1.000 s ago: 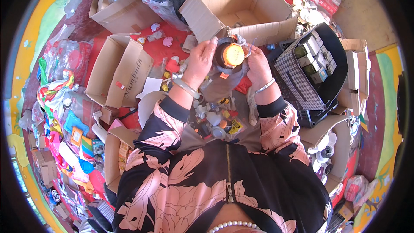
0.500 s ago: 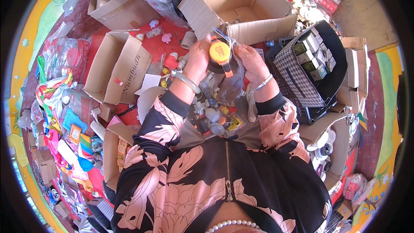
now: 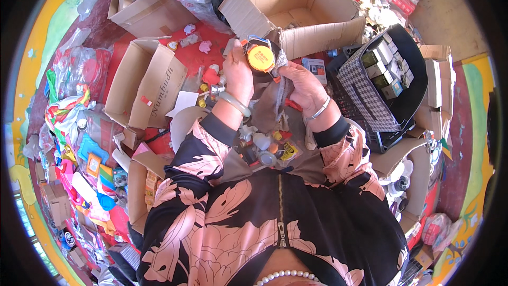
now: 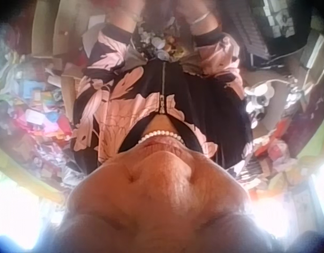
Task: The person sits on the floor and wipes small items, including a yellow circular object and a silver circular object, with a gray cloth. They handle the items one at a time, wiping different sides and placing them into a cardboard box.
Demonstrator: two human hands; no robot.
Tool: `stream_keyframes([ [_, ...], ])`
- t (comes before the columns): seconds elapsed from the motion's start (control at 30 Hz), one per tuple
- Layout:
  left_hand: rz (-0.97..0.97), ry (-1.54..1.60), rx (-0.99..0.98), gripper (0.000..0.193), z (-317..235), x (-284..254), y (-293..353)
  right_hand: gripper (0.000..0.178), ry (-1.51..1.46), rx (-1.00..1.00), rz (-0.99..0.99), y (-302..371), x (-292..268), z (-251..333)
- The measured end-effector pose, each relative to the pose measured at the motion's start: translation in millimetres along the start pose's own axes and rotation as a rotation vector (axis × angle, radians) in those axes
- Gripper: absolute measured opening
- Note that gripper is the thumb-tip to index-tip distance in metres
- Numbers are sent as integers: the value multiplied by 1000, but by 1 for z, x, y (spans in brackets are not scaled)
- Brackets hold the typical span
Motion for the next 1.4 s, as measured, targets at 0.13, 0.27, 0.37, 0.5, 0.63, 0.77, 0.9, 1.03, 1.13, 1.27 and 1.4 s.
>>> stream_keyframes([
  [0.13,108,133,-82,34,-5,8,-2,7,137,-70,-22,1,-6,8],
  [0.27,293,297,-381,35,-22,4,-6,10,349,-38,39,7,-17,29],
  [0.37,328,221,-414,33,-24,3,-3,14,474,13,37,14,-17,39],
  [0.5,295,272,-339,29,-12,-8,-4,20,445,-231,-216,15,-30,52],
  [0.63,275,286,-272,25,-21,-8,-7,24,446,-405,-128,29,-16,61],
  [0.77,335,273,-262,22,-27,11,-3,22,724,-499,-59,17,-10,43],
  [0.9,420,230,-289,23,-22,22,8,36,1290,-643,-120,2,-2,30],
  [1.03,478,176,-275,23,-18,19,9,58,757,-549,-72,-10,-13,13],
  [1.13,498,182,-242,25,-16,18,9,57,446,-591,14,-6,0,11],
  [1.27,515,157,-175,25,-15,24,12,51,403,-680,8,-1,9,10],
  [1.4,530,104,-156,25,-8,22,12,43,328,-675,-110,3,19,11],
])
Point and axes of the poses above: each hand's wrist, its own y-axis away from the middle knuckle, its own x-axis out of the palm, z = x × y, the point moved 1 cm from there along -y, towards the middle knuckle, and after that the axes turned 14 degrees about z, right-handed, at the moved point
